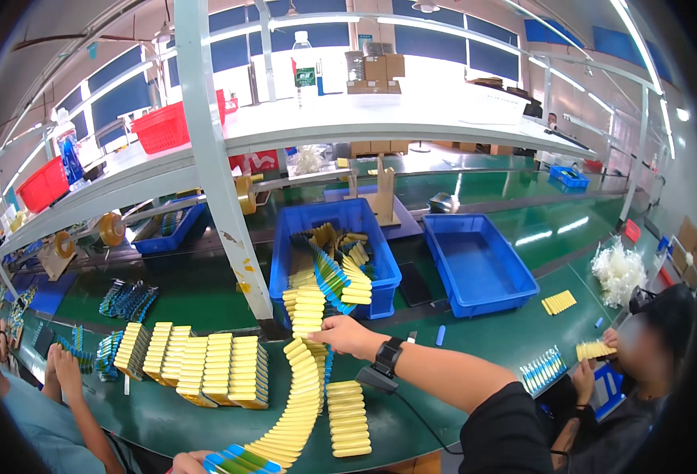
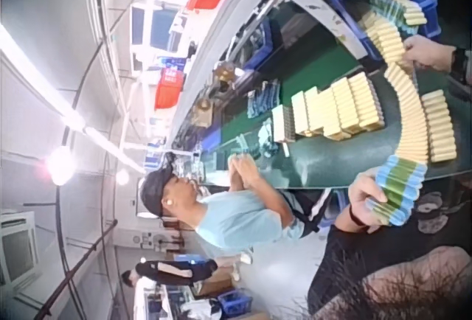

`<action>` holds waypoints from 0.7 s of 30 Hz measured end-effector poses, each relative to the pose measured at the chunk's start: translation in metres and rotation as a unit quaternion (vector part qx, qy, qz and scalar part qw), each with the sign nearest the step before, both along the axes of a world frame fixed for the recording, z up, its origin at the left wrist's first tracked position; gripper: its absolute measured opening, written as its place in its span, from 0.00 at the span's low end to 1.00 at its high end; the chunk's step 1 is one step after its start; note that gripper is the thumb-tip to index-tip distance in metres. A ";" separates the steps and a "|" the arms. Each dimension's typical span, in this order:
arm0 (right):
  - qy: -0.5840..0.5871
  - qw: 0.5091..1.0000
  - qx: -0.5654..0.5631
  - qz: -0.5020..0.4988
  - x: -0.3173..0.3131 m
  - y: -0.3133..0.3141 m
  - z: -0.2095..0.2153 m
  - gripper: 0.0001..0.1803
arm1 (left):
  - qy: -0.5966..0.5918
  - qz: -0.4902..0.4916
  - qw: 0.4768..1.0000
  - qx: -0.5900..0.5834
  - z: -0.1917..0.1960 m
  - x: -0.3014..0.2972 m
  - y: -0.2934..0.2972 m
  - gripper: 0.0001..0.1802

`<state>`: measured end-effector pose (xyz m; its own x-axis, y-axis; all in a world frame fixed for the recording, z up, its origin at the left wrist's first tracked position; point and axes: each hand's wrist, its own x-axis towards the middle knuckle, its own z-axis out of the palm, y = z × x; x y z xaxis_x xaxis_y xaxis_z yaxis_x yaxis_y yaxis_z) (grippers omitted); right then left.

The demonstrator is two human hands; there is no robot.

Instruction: Sorting and arranging small yellow plastic components along an assembly line.

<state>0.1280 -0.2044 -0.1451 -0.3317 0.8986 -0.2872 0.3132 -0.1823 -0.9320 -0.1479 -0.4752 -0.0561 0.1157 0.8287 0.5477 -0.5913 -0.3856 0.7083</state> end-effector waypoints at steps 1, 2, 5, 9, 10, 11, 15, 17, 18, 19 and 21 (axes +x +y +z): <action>0.029 0.999 0.026 -0.011 -0.001 0.001 -0.002 0.13 | 0.009 0.032 0.999 -0.005 -0.006 -0.006 -0.001 0.14; 0.020 0.997 0.072 0.004 -0.002 0.001 0.002 0.10 | 0.115 0.119 0.986 0.019 -0.024 -0.029 -0.006 0.18; 0.104 0.972 0.189 0.089 0.009 -0.014 0.050 0.07 | 0.042 0.275 0.960 -0.033 -0.020 -0.037 0.012 0.28; 0.278 0.925 0.229 0.122 0.005 -0.048 0.153 0.16 | 0.040 0.374 0.927 0.012 0.007 -0.038 0.037 0.15; 0.309 0.911 0.246 0.121 0.012 -0.044 0.164 0.17 | 0.077 0.413 0.907 0.009 0.017 -0.032 0.044 0.14; 0.341 0.895 0.262 0.119 0.022 -0.039 0.172 0.19 | 0.114 0.451 0.885 0.006 0.023 -0.027 0.052 0.14; 0.431 0.850 0.248 0.174 0.060 -0.021 0.204 0.21 | 0.239 0.577 0.766 0.154 0.040 -0.022 0.096 0.15; 0.515 0.810 0.234 0.152 0.069 -0.023 0.218 0.22 | 0.319 0.628 0.683 0.191 0.049 -0.027 0.110 0.16; 0.542 0.798 0.219 0.146 0.074 -0.023 0.222 0.23 | 0.318 0.627 0.684 0.194 0.053 -0.032 0.112 0.16; 0.560 0.787 0.220 0.135 0.081 -0.016 0.221 0.23 | 0.337 0.658 0.651 0.169 0.055 -0.039 0.114 0.17; 0.571 0.776 0.218 0.157 0.109 0.007 0.212 0.23 | 0.355 0.685 0.619 0.147 0.063 -0.045 0.119 0.17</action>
